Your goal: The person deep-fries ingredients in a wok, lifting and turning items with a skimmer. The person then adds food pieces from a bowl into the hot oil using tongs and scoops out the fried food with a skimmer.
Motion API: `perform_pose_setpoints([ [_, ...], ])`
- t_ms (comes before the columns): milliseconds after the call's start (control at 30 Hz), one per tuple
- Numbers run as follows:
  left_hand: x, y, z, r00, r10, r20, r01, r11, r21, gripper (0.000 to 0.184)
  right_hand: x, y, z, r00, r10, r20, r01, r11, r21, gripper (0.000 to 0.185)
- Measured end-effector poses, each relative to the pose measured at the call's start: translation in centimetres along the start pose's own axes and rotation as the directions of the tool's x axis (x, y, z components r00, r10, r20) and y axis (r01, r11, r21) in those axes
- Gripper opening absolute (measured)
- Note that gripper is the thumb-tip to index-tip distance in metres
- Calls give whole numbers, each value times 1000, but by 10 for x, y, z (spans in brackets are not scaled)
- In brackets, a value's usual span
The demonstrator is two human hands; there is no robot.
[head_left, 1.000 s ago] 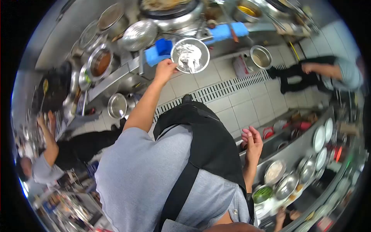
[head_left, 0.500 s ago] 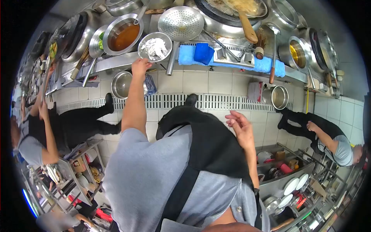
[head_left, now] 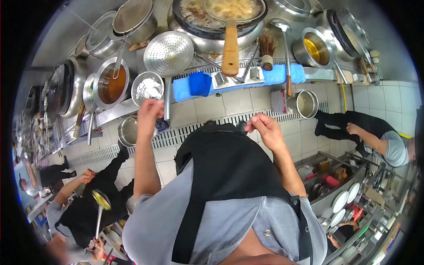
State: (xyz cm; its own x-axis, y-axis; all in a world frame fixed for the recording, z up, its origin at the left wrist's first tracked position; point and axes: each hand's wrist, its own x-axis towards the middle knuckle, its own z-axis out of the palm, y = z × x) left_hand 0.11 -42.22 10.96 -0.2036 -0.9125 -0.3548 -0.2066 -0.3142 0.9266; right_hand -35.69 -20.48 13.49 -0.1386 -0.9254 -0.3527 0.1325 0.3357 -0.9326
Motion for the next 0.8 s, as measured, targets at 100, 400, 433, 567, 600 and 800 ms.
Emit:
perform_pose_setpoints([
  [100,0,2,97,955,60,291,-82,994,65,18,16,-8,-23,995,-71,67,73,997,-26,19],
  [400,-39,63,321,861,260,437,-191,962,-195,20,46,-56,-99,747,-623,231,659,652,-375,53],
  [433,-42,69,326,904,228,362,-117,946,-303,20,48,-58,-112,742,-622,251,669,660,-341,54],
  [567,-18,47,269,927,293,233,-70,747,-661,25,58,7,-174,962,-144,234,225,901,-370,40],
  [600,-20,48,262,961,214,174,-70,799,-597,24,52,18,-185,971,-145,189,201,926,-320,41],
  [800,-53,51,246,998,39,-39,-54,864,-500,31,5,87,-235,994,-63,-85,63,998,-2,33],
])
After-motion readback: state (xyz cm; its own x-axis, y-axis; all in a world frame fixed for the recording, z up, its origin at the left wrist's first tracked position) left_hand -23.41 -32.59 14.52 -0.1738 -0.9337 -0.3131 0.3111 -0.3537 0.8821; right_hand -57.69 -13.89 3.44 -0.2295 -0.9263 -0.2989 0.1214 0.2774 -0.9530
